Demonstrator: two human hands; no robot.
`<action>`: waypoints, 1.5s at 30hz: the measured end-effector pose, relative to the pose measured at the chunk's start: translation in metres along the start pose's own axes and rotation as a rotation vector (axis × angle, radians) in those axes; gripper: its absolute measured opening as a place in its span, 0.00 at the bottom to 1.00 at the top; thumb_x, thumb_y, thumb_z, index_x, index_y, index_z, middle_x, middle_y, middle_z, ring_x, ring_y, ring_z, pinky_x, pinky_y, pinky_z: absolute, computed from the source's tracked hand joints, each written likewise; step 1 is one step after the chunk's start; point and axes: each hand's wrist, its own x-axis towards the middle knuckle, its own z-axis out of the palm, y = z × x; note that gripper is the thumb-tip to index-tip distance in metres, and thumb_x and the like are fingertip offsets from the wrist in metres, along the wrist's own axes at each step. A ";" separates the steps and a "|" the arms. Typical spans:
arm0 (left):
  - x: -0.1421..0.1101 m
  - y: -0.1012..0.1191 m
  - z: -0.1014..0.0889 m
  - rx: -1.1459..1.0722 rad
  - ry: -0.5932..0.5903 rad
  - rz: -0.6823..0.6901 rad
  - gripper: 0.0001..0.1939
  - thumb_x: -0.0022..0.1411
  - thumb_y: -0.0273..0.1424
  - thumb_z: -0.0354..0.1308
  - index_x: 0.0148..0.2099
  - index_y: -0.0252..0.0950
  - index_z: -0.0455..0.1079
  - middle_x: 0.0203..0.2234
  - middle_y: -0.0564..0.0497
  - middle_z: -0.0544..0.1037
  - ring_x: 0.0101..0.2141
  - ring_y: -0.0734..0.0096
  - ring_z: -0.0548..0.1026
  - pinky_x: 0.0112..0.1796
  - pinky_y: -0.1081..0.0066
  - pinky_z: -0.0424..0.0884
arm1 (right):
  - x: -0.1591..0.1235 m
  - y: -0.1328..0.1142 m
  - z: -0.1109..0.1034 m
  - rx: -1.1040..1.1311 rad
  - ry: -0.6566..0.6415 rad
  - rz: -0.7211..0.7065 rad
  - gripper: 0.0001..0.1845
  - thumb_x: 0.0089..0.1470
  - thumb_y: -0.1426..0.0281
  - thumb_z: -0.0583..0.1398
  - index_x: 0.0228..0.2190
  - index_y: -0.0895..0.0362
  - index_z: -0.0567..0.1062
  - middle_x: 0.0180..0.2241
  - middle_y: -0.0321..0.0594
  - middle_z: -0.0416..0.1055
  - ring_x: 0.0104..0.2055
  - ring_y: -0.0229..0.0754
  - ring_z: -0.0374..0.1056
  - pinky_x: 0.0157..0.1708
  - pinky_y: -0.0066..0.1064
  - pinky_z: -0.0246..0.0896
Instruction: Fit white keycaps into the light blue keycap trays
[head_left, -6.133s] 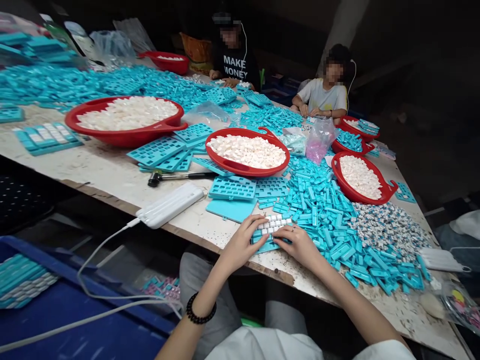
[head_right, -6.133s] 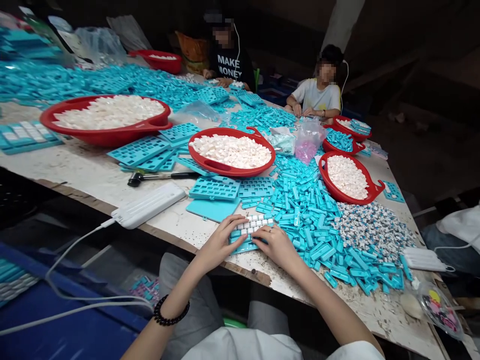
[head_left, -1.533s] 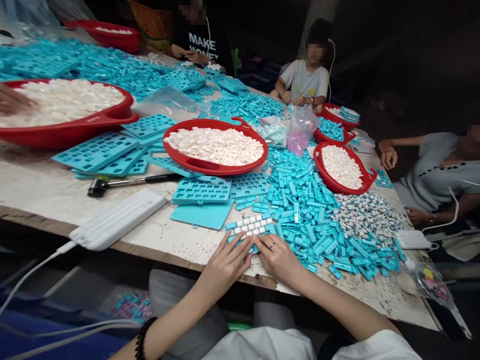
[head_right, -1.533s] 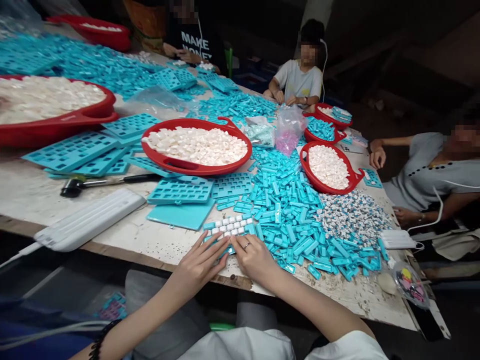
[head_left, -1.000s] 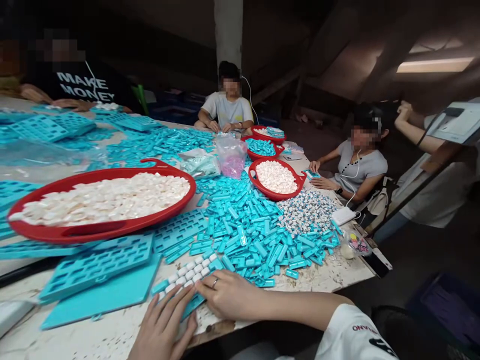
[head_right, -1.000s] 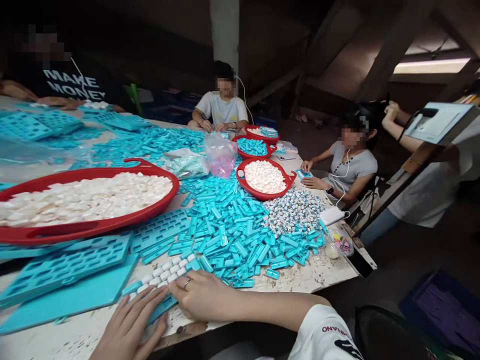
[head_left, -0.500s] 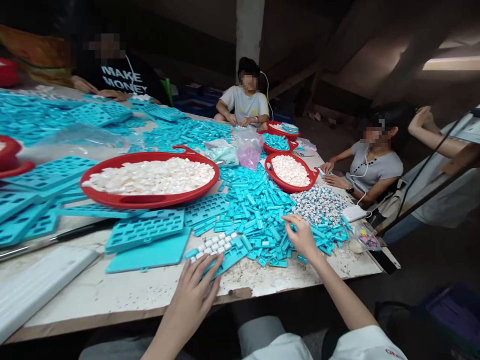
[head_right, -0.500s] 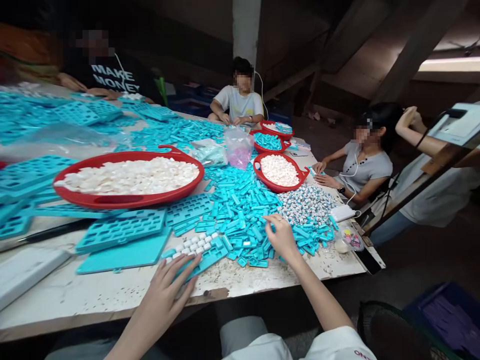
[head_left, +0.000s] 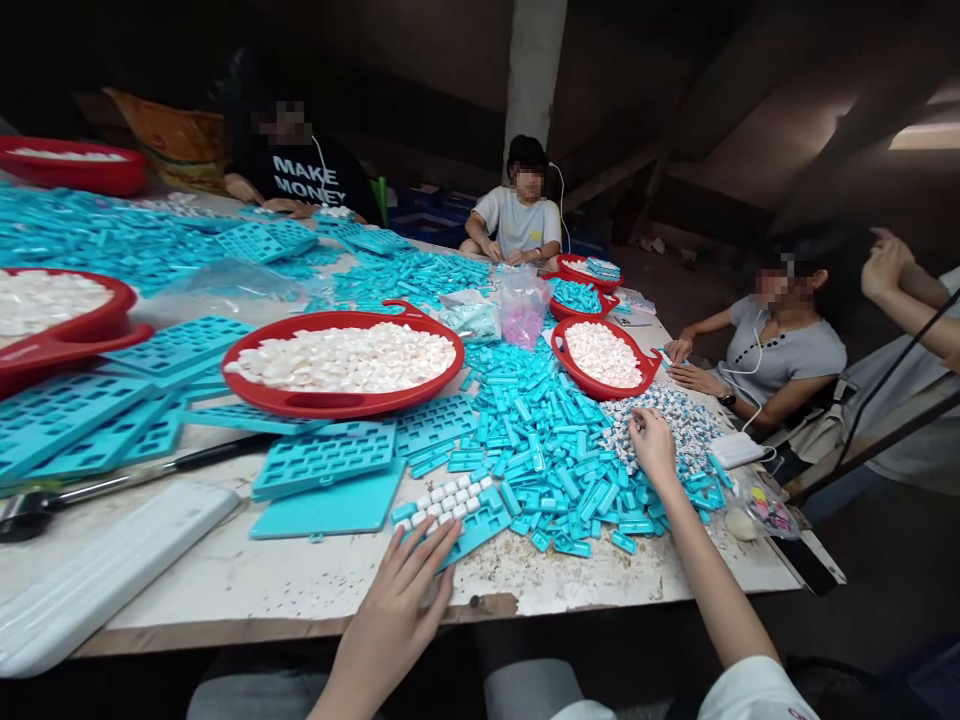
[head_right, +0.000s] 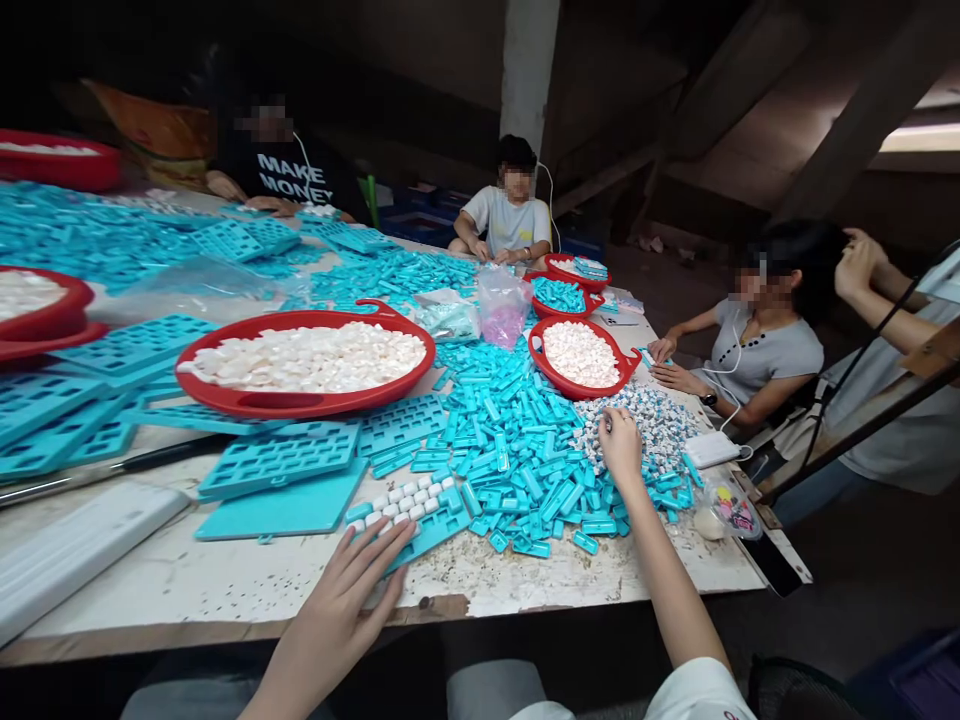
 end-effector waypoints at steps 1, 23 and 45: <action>0.000 0.001 0.000 0.012 0.000 0.000 0.32 0.70 0.28 0.51 0.72 0.43 0.49 0.60 0.49 0.73 0.62 0.54 0.67 0.62 0.49 0.61 | 0.001 0.001 0.000 -0.017 -0.002 -0.001 0.17 0.60 0.68 0.52 0.43 0.60 0.78 0.43 0.49 0.74 0.42 0.48 0.69 0.43 0.36 0.63; 0.002 0.025 0.001 -0.115 -0.035 -0.193 0.31 0.64 0.23 0.50 0.68 0.39 0.58 0.60 0.48 0.72 0.63 0.60 0.65 0.63 0.52 0.64 | 0.013 0.019 0.008 -0.101 0.267 -0.026 0.11 0.52 0.62 0.62 0.37 0.48 0.82 0.29 0.52 0.76 0.36 0.60 0.72 0.36 0.51 0.59; 0.004 0.021 -0.009 -0.165 -0.015 -0.181 0.28 0.65 0.21 0.52 0.66 0.42 0.62 0.56 0.50 0.76 0.60 0.62 0.70 0.61 0.52 0.67 | -0.085 -0.188 0.027 0.498 -0.595 -0.752 0.08 0.64 0.70 0.59 0.41 0.54 0.79 0.41 0.43 0.77 0.45 0.46 0.72 0.48 0.42 0.65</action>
